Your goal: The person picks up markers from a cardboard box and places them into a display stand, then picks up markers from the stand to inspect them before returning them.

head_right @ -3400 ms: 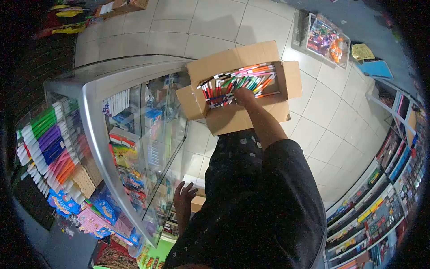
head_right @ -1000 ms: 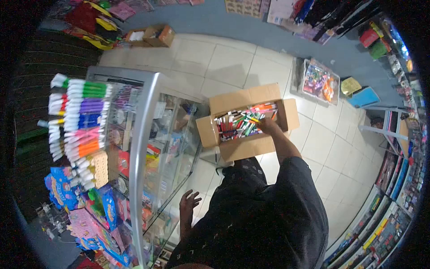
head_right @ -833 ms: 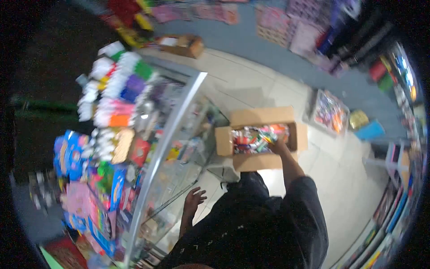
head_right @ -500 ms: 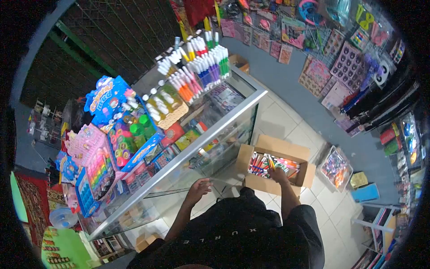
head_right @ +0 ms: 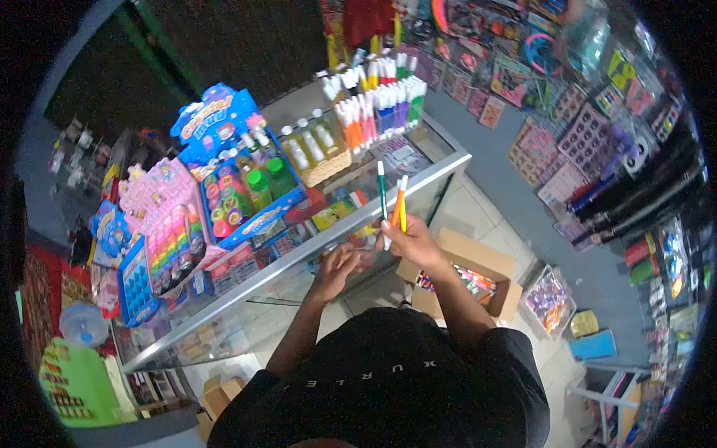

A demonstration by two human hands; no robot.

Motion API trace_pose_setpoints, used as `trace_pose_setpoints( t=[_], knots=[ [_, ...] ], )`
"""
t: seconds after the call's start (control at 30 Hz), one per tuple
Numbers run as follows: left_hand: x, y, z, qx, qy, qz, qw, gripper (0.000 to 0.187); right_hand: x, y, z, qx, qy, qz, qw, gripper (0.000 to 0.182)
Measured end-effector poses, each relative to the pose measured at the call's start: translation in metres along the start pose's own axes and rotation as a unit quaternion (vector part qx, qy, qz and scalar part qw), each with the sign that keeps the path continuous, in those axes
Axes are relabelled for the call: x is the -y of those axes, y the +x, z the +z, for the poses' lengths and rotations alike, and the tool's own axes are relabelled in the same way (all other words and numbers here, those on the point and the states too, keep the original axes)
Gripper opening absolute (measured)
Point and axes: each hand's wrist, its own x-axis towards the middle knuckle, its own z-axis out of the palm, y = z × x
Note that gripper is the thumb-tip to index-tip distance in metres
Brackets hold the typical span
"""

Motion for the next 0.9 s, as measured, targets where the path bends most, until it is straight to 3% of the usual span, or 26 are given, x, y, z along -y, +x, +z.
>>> trace_pose_setpoints(
  t=[0.17,0.23,0.27,0.33,0.47,0.57,0.63,0.67,0.77,0.8,0.9],
  knots=[
    [-0.052,-0.004,-0.005,-0.081,-0.106,0.129,0.983,0.040,0.006,0.012,0.049,0.104,-0.108,0.013,0.989,0.022],
    [-0.058,-0.006,-0.020,0.000,-0.034,0.120,0.992,0.040,0.017,0.010,0.074,0.145,-0.168,-0.003,0.975,0.021],
    [-0.054,-0.013,-0.021,-0.029,-0.014,0.084,0.996,0.038,-0.019,0.020,0.066,0.169,-0.167,-0.054,0.970,0.017],
    [-0.047,-0.020,-0.019,-0.078,0.027,0.012,0.997,0.035,-0.013,0.018,0.087,0.186,-0.183,-0.041,0.965,0.016],
    [-0.051,-0.036,-0.018,-0.171,-0.015,0.012,0.985,0.032,-0.021,0.023,0.096,0.214,-0.282,-0.030,0.935,0.023],
    [-0.037,-0.033,-0.016,-0.212,-0.002,0.124,0.969,0.030,-0.028,0.023,0.098,0.189,-0.311,-0.066,0.929,0.025],
    [-0.040,-0.040,-0.016,-0.241,-0.051,0.039,0.969,0.028,-0.026,0.022,0.101,0.178,-0.353,-0.130,0.909,0.016],
    [-0.026,-0.038,-0.021,-0.245,-0.069,0.056,0.965,0.029,-0.043,0.025,0.094,0.187,-0.326,-0.146,0.915,0.019],
    [-0.009,-0.035,-0.025,-0.250,-0.152,0.096,0.952,0.030,-0.023,0.017,0.094,0.198,-0.306,-0.042,0.930,0.032],
    [-0.008,-0.036,-0.024,-0.249,-0.183,0.106,0.945,0.031,-0.018,0.013,0.094,0.197,-0.220,0.065,0.953,0.029],
    [-0.003,-0.038,-0.021,-0.265,-0.147,0.105,0.947,0.032,-0.039,0.005,0.075,0.181,-0.171,0.043,0.967,0.027]
  ],
)
